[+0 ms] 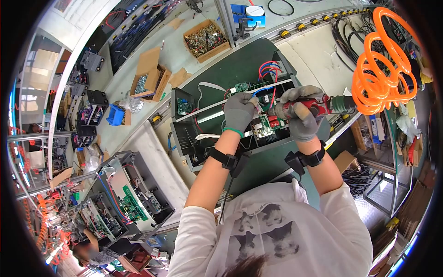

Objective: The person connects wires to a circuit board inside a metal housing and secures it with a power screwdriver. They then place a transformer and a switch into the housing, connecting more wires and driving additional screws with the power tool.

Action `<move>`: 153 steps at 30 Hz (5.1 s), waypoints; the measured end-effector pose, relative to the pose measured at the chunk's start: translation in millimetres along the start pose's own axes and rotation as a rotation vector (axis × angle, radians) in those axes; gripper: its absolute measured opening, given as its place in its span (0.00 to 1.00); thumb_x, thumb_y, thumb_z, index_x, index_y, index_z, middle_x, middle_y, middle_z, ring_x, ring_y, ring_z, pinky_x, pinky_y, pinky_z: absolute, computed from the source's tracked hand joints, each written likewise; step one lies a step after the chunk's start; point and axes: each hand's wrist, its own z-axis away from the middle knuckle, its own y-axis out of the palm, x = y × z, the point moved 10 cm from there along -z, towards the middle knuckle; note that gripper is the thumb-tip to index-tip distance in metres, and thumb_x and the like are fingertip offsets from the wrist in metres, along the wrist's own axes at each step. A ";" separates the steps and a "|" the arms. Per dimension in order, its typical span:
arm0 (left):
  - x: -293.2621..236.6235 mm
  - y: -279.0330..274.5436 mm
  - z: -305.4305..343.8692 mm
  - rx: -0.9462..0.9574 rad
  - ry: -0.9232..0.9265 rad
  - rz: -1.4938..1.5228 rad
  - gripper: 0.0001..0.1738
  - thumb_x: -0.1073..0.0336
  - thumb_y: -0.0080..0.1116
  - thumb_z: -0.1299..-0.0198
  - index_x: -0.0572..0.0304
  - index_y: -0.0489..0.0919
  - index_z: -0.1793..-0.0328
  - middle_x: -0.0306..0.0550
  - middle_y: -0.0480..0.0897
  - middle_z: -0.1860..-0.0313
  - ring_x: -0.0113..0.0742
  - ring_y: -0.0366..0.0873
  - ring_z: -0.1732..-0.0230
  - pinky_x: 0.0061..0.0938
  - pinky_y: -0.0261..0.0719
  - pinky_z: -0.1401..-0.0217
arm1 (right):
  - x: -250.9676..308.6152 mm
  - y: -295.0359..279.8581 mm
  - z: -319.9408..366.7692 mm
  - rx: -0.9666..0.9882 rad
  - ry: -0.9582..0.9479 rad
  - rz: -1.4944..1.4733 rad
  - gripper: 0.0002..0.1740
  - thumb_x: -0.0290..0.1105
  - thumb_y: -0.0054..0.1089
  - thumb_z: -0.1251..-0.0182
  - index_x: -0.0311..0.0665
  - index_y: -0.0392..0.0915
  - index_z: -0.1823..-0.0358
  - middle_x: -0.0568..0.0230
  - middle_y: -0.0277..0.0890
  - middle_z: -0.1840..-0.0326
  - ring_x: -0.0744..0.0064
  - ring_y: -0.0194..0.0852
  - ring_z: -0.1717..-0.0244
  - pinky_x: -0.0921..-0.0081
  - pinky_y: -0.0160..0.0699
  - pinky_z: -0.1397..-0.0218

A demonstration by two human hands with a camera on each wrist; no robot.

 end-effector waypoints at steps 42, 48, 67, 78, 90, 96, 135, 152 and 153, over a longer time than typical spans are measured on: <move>-33.1 15.1 22.1 0.102 0.658 -0.963 0.08 0.61 0.55 0.46 0.45 0.83 0.62 0.37 0.79 0.62 0.40 0.78 0.59 0.37 0.78 0.58 | -53.1 36.4 -2.5 0.163 0.246 0.382 0.21 0.09 0.52 0.53 0.35 0.70 0.56 0.58 0.74 0.63 0.70 0.74 0.66 0.75 0.76 0.65; -34.8 13.5 24.4 0.113 0.650 -0.960 0.08 0.60 0.55 0.45 0.44 0.83 0.62 0.37 0.79 0.62 0.40 0.78 0.57 0.37 0.78 0.56 | -52.9 37.3 -4.6 0.199 0.197 0.465 0.20 0.10 0.54 0.51 0.34 0.71 0.56 0.59 0.74 0.64 0.72 0.73 0.68 0.76 0.75 0.65; 122.9 -47.2 200.7 0.321 0.643 -0.727 0.10 0.63 0.58 0.46 0.50 0.81 0.57 0.44 0.81 0.61 0.44 0.80 0.62 0.35 0.79 0.59 | 70.7 77.6 -0.4 0.210 -0.014 0.160 0.20 0.22 0.55 0.51 0.32 0.70 0.52 0.50 0.75 0.64 0.53 0.74 0.64 0.59 0.76 0.60; 221.1 -45.1 149.2 0.190 0.278 -0.698 0.15 0.58 0.57 0.43 0.43 0.76 0.49 0.45 0.76 0.50 0.51 0.78 0.54 0.41 0.77 0.54 | 103.9 30.3 59.6 0.060 0.040 0.280 0.21 0.24 0.55 0.49 0.35 0.69 0.50 0.52 0.74 0.62 0.55 0.74 0.62 0.61 0.76 0.57; 81.2 -25.4 191.9 0.483 0.135 0.335 0.13 0.57 0.45 0.32 0.59 0.71 0.61 0.42 0.75 0.72 0.30 0.70 0.77 0.25 0.69 0.73 | 119.3 10.3 75.6 -0.117 0.006 0.162 0.21 0.24 0.57 0.52 0.34 0.69 0.53 0.52 0.73 0.64 0.54 0.74 0.64 0.60 0.77 0.58; -3.7 12.4 187.7 0.476 -0.052 0.552 0.13 0.60 0.43 0.28 0.62 0.72 0.52 0.38 0.72 0.71 0.24 0.63 0.76 0.17 0.61 0.74 | 116.1 34.9 73.3 -0.094 -0.050 -0.111 0.20 0.28 0.60 0.48 0.37 0.69 0.52 0.54 0.74 0.64 0.54 0.74 0.64 0.58 0.76 0.59; -31.0 45.0 42.3 -0.067 0.419 -0.705 0.08 0.65 0.62 0.47 0.57 0.81 0.61 0.52 0.83 0.70 0.50 0.81 0.66 0.40 0.77 0.62 | 137.3 -63.9 68.0 -0.451 -0.203 -0.077 0.20 0.29 0.60 0.51 0.37 0.69 0.54 0.55 0.72 0.66 0.56 0.74 0.65 0.60 0.76 0.61; 23.0 59.8 8.7 0.109 -0.328 0.115 0.14 0.78 0.62 0.46 0.64 0.83 0.52 0.38 0.81 0.73 0.20 0.69 0.84 0.16 0.61 0.85 | 91.5 -66.6 14.8 -0.381 -0.253 -0.016 0.17 0.25 0.56 0.52 0.34 0.70 0.57 0.54 0.75 0.67 0.56 0.75 0.68 0.61 0.77 0.63; 25.2 60.5 7.9 0.121 -0.327 0.115 0.15 0.78 0.61 0.45 0.63 0.83 0.51 0.39 0.81 0.73 0.21 0.68 0.85 0.17 0.60 0.86 | 82.4 -67.6 9.6 -0.383 -0.241 -0.012 0.18 0.24 0.57 0.53 0.34 0.70 0.57 0.54 0.75 0.67 0.57 0.76 0.68 0.61 0.77 0.63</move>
